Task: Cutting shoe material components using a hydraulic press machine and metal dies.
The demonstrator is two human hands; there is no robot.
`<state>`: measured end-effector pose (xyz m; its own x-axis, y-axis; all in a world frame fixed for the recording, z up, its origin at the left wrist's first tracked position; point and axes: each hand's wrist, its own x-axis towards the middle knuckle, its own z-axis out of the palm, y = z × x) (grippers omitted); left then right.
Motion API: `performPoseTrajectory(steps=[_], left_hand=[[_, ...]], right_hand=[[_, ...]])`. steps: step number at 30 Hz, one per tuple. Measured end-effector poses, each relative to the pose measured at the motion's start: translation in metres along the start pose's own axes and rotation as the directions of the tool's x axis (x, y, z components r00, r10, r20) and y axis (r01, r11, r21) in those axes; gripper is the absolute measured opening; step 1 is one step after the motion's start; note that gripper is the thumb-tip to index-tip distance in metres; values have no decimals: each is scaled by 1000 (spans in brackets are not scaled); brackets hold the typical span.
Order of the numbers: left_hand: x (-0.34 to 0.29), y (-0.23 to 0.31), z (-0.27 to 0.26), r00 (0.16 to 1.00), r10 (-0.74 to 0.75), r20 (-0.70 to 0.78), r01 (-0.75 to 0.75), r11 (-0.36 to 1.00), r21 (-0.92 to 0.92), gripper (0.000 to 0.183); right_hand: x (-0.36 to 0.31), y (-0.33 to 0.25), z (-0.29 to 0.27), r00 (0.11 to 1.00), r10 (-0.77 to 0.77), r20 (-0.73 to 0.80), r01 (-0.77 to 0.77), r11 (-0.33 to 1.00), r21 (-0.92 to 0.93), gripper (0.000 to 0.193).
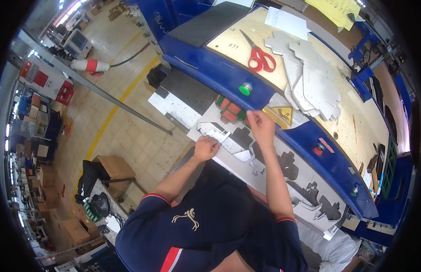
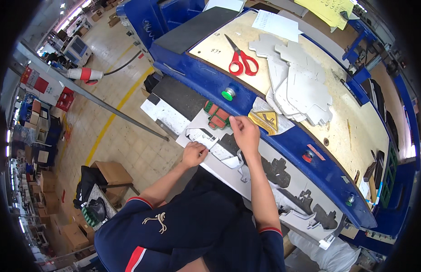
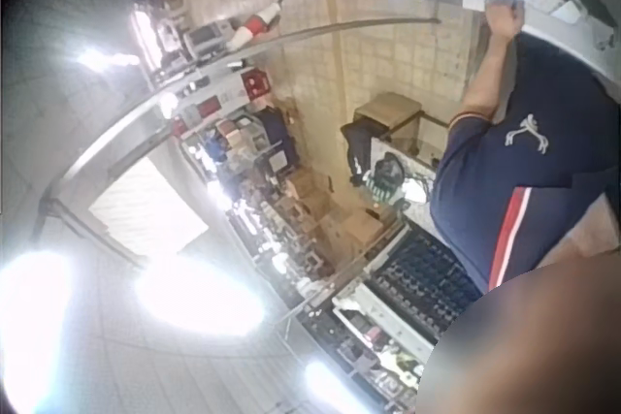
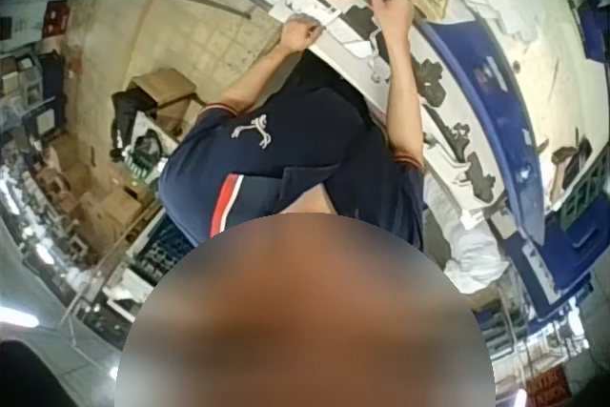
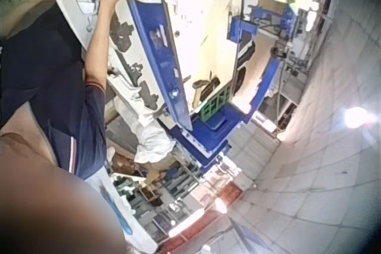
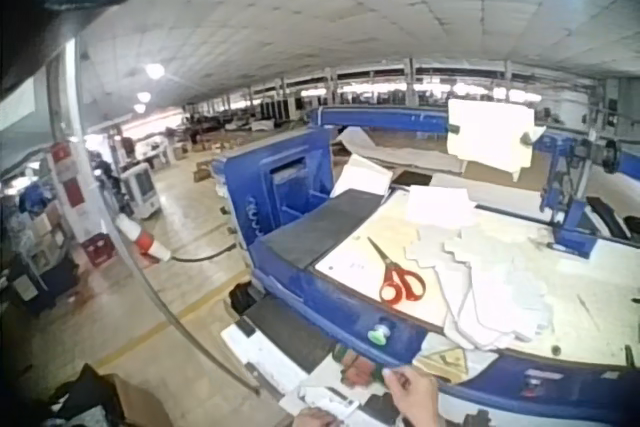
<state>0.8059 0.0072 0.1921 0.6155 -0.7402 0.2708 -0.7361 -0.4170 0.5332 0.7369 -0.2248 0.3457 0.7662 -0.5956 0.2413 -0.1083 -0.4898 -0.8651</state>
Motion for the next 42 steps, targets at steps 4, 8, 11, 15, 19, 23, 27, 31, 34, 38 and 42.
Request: performPoseTrajectory(steps=[4, 8, 11, 15, 19, 23, 27, 31, 34, 38, 42], left_hand=[[24, 0, 8, 1000, 14, 9, -14, 999, 35, 25], [50, -5, 30, 997, 73, -14, -73, 996, -41, 26], [65, -10, 32, 998, 69, -16, -69, 997, -34, 26], [78, -13, 24, 997, 44, 58, -40, 998, -56, 25], [92, -1, 21, 967, 173, 187, -154, 982, -111, 28], [80, -7, 3, 958, 263, 114, -249, 960, -125, 32], [81, -3, -6, 969, 205, 138, -184, 972, -146, 33], [82, 8, -8, 973, 180, 144, -162, 978, -132, 34], [87, 11, -10, 962, 147, 229, -127, 987, -103, 42], [83, 16, -13, 957, 144, 253, -127, 989, -81, 45], [90, -12, -24, 952, 222, 213, -123, 910, -397, 33]], right_hand=[[21, -16, 15, 993, -38, -114, 29, 996, -81, 39], [44, -11, 10, 981, -53, -185, -4, 955, -298, 41], [47, -30, 17, 975, 15, -223, -87, 945, -315, 40], [44, -36, 35, 958, 80, -276, -165, 939, -301, 44], [-26, 16, 28, 960, 133, -246, -197, 947, -254, 42], [-124, 45, 27, 938, 326, -120, -330, 730, -599, 66], [-150, 52, 24, 995, 95, 35, -30, 611, -791, 85], [-137, 58, 23, 978, 208, 33, -90, 552, -829, 80], [-131, 55, 32, 974, 227, 1, -109, 475, -873, 68], [-132, 53, 39, 951, 299, -77, -207, 432, -878, 58], [-132, 55, 43, 964, 250, -89, -210, 511, -834, 57]])
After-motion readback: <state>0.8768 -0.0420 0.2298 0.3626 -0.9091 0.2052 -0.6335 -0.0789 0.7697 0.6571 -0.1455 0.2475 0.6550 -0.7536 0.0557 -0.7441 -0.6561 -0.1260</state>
